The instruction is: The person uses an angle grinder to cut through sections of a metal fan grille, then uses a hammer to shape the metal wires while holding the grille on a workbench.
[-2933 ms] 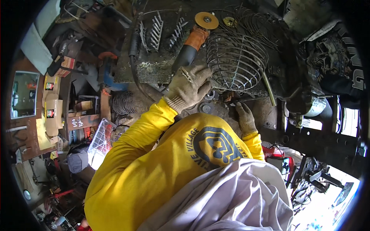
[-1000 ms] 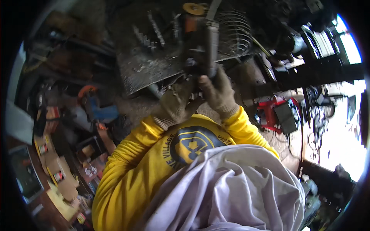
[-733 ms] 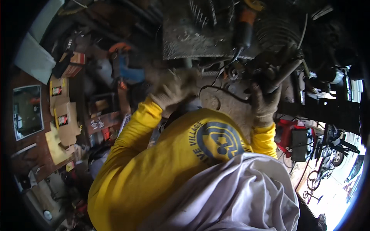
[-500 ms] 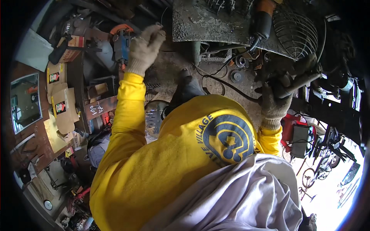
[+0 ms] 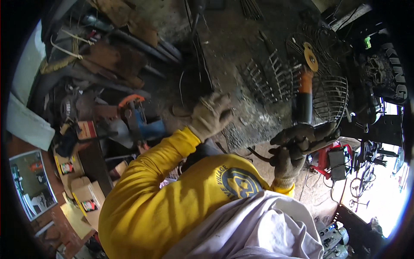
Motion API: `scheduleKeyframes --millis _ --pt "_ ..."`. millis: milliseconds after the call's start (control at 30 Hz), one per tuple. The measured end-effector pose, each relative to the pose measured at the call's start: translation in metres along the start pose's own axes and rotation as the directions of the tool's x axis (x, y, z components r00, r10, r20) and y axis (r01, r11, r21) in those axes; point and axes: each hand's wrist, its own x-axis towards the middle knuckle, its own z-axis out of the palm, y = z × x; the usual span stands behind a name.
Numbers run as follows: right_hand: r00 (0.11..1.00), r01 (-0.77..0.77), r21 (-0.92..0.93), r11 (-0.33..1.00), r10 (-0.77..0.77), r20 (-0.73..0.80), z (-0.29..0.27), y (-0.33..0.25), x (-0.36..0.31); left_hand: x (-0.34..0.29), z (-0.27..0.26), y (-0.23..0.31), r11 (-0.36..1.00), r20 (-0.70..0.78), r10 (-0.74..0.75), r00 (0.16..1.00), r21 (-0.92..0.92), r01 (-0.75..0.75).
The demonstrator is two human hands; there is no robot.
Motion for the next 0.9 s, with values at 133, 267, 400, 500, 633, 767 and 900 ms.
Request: scheduleKeyframes --millis 133,267,400,500,633,767,900 --pt "0.995 0.036 -0.055 0.998 -0.04 -0.087 0.036 0.008 -0.013 0.0 -0.001 -0.011 0.99 0.091 0.088 0.992 -0.115 -0.077" --pt "0.994 0.006 -0.07 0.998 -0.014 -0.107 0.046 0.016 -0.021 0.015 -0.015 -0.009 0.989 0.195 0.008 0.981 -0.146 0.021" --pt "0.992 0.008 0.042 0.999 -0.003 -0.124 0.056 0.024 -0.016 0.054 -0.045 -0.036 0.844 0.312 0.082 0.946 -0.527 0.101" --pt "0.983 0.072 -0.015 0.997 -0.073 -0.166 0.053 0.048 -0.02 0.106 -0.086 -0.074 0.9 0.001 0.089 0.996 -0.428 -0.08" --pt "0.973 0.096 -0.043 0.994 -0.103 -0.207 0.074 0.034 -0.018 0.219 -0.122 -0.16 0.939 -0.051 -0.05 0.997 -0.342 0.029" --pt "0.927 0.171 -0.179 0.969 -0.22 -0.305 0.093 0.034 -0.009 0.363 -0.16 -0.239 0.98 -0.585 0.145 0.798 -0.024 -0.196" --pt "0.783 0.152 -0.288 0.946 -0.293 -0.549 0.132 0.03 -0.011 0.506 -0.166 -0.337 0.987 -0.564 -0.141 0.814 -0.141 0.074"
